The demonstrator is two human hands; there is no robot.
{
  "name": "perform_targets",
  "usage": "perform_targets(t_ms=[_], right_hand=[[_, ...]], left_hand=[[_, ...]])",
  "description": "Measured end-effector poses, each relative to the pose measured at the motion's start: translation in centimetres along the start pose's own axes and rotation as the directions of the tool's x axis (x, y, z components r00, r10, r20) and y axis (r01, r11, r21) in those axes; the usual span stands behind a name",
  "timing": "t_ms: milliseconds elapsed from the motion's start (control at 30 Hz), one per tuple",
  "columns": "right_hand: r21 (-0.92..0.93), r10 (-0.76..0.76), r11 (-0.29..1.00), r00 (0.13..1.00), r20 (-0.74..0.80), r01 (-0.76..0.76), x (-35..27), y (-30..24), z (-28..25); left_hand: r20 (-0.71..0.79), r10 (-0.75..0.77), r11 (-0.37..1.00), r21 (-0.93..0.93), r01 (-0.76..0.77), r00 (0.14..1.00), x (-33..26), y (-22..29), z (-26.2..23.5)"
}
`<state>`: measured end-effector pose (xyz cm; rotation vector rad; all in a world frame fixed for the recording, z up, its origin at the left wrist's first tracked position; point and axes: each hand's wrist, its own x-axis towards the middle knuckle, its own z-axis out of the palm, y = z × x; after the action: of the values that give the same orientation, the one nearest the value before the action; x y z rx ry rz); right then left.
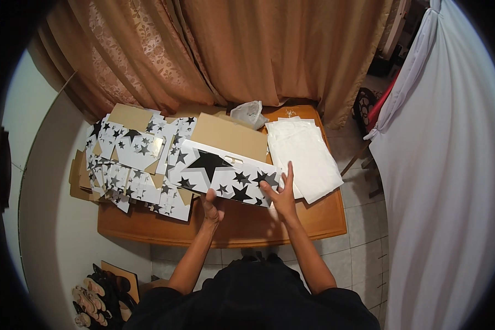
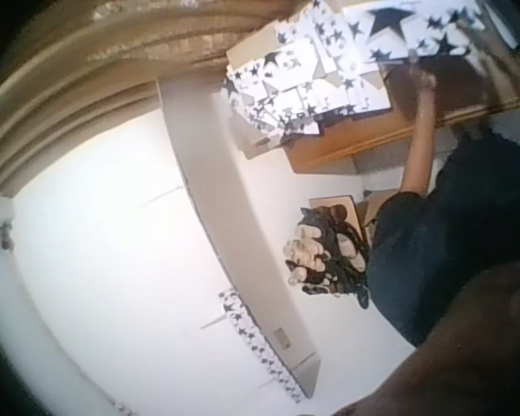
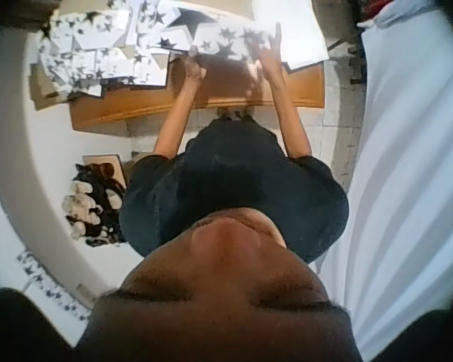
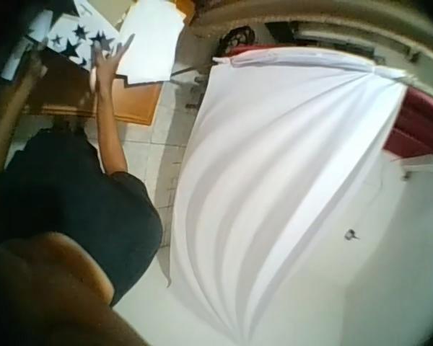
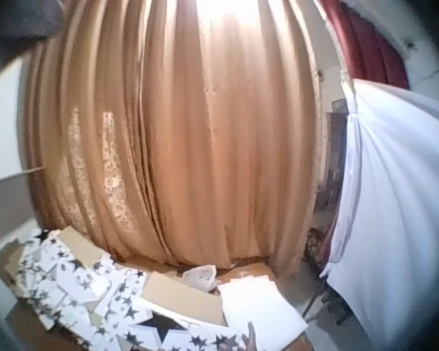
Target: Folding flat cardboard sheets into shoeboxes, placing tissue paper inside, and organizing them on a shelf.
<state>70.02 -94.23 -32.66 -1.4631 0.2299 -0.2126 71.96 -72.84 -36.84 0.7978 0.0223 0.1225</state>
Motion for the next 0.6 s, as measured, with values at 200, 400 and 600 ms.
perform_targets(t_ms=[200, 400, 600], right_hand=[[0.109, 0.023, 0.993, 0.98, 0.199, -0.045, 0.6, -0.1, -1.4], [-0.034, -0.229, 0.971, 0.964, 0.136, 0.236, 0.9, 1.4, -3.6], [-0.144, -0.211, 0.958, 0.95, 0.229, 0.247, -0.4, 4.7, -5.3]], left_hand=[[0.145, -0.165, 0.986, 0.024, 0.164, 0.975, 1.4, -1.4, -4.4], [-0.063, 0.076, 0.993, 0.097, -0.07, 0.995, 0.6, 1.1, -6.7], [-0.18, -0.135, 0.799, 0.562, 0.215, 0.974, -1.1, 5.9, -9.0]])
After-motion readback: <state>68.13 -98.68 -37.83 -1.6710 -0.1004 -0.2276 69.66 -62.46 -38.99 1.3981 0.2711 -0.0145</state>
